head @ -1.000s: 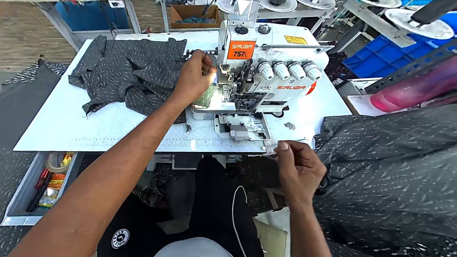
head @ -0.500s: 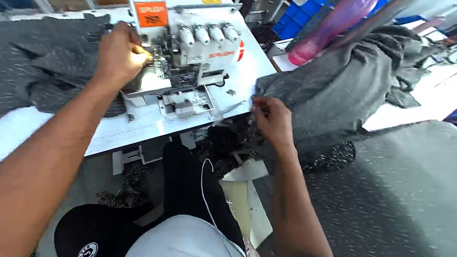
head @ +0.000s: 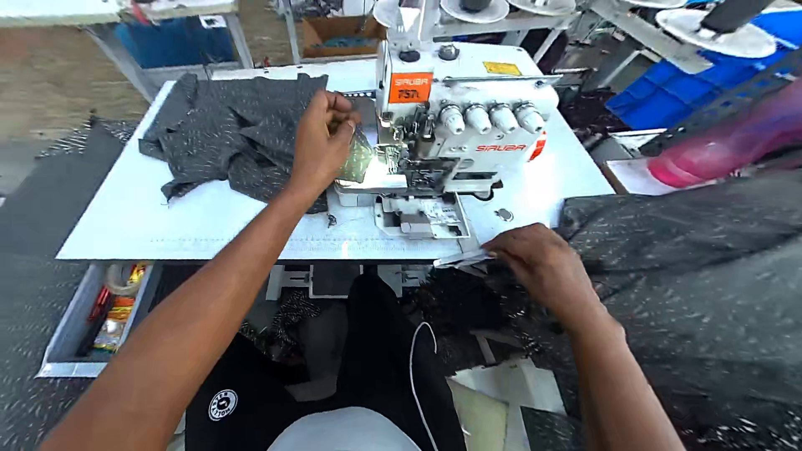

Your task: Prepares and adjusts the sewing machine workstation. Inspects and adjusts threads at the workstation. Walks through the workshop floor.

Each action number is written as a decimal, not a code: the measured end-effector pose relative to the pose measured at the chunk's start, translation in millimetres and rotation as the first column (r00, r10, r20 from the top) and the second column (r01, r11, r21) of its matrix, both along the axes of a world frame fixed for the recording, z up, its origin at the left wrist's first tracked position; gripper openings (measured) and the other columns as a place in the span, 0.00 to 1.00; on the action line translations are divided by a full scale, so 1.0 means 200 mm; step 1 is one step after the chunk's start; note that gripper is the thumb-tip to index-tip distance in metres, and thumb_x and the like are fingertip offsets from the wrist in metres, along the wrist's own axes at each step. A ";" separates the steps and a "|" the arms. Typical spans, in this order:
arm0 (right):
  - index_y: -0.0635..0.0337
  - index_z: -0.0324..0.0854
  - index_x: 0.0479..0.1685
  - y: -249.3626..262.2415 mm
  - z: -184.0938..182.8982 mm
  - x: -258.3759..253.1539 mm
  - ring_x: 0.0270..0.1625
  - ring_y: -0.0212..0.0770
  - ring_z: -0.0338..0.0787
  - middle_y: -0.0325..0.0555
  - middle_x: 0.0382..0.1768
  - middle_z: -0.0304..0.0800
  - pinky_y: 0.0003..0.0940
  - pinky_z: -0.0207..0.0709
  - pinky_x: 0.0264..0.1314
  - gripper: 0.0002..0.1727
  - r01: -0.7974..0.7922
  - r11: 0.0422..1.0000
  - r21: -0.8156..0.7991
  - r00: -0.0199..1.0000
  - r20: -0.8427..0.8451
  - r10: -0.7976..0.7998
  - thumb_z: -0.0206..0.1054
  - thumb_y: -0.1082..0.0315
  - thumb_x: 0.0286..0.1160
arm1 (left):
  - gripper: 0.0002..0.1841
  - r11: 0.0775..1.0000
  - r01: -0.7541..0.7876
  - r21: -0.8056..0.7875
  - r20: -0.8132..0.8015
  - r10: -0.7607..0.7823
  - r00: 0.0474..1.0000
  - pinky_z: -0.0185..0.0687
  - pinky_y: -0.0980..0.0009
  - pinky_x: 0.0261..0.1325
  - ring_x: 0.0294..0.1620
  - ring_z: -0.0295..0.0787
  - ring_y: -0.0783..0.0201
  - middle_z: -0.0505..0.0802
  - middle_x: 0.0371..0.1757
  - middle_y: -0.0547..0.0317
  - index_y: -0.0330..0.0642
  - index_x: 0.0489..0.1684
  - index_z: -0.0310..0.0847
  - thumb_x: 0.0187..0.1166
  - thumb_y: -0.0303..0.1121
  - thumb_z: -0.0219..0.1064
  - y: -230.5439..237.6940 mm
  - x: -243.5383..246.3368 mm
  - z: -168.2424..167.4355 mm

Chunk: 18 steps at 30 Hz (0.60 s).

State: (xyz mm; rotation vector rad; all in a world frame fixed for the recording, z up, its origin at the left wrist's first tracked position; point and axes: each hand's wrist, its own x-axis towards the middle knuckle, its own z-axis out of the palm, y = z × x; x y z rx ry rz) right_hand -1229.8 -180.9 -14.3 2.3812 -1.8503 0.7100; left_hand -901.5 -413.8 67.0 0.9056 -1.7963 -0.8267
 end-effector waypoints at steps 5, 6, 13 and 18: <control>0.50 0.94 0.43 0.07 -0.07 0.37 0.53 0.50 0.91 0.42 0.47 0.94 0.53 0.83 0.52 0.11 -0.096 0.994 -0.054 0.995 0.016 0.097 0.63 0.71 0.78 | 0.10 1.000 0.014 0.015 -0.041 -0.013 0.999 0.89 0.64 0.51 0.48 0.91 0.63 0.93 0.54 0.51 0.34 0.58 0.78 0.83 0.26 0.63 0.28 0.17 -0.02; 0.49 0.93 0.43 0.09 -0.07 0.46 0.53 0.48 0.91 0.41 0.47 0.94 0.51 0.84 0.53 0.12 -0.122 0.990 -0.077 0.992 0.025 0.125 0.63 0.72 0.78 | 0.09 0.998 0.060 0.022 -0.028 -0.060 0.998 0.89 0.66 0.48 0.45 0.91 0.64 0.93 0.51 0.53 0.35 0.55 0.81 0.83 0.27 0.64 0.35 0.19 -0.04; 0.52 0.85 0.42 0.03 -0.10 0.93 0.52 0.36 0.91 0.38 0.44 0.92 0.35 0.87 0.58 0.02 -0.126 0.959 -0.256 0.913 0.347 0.213 0.67 0.67 0.81 | 0.11 0.998 0.058 0.009 0.119 -0.059 0.991 0.90 0.64 0.50 0.44 0.92 0.65 0.94 0.49 0.54 0.35 0.55 0.82 0.81 0.31 0.70 0.23 0.14 0.01; 0.57 0.73 0.78 0.16 -0.16 1.03 0.42 0.31 0.89 0.37 0.42 0.90 0.29 0.88 0.49 0.24 -0.176 0.984 -0.008 0.658 0.743 0.124 0.67 0.66 0.84 | 0.26 0.987 0.067 0.146 0.279 -0.106 0.954 0.89 0.58 0.59 0.49 0.95 0.60 0.95 0.49 0.51 0.34 0.65 0.70 0.73 0.29 0.78 -0.07 -0.07 0.09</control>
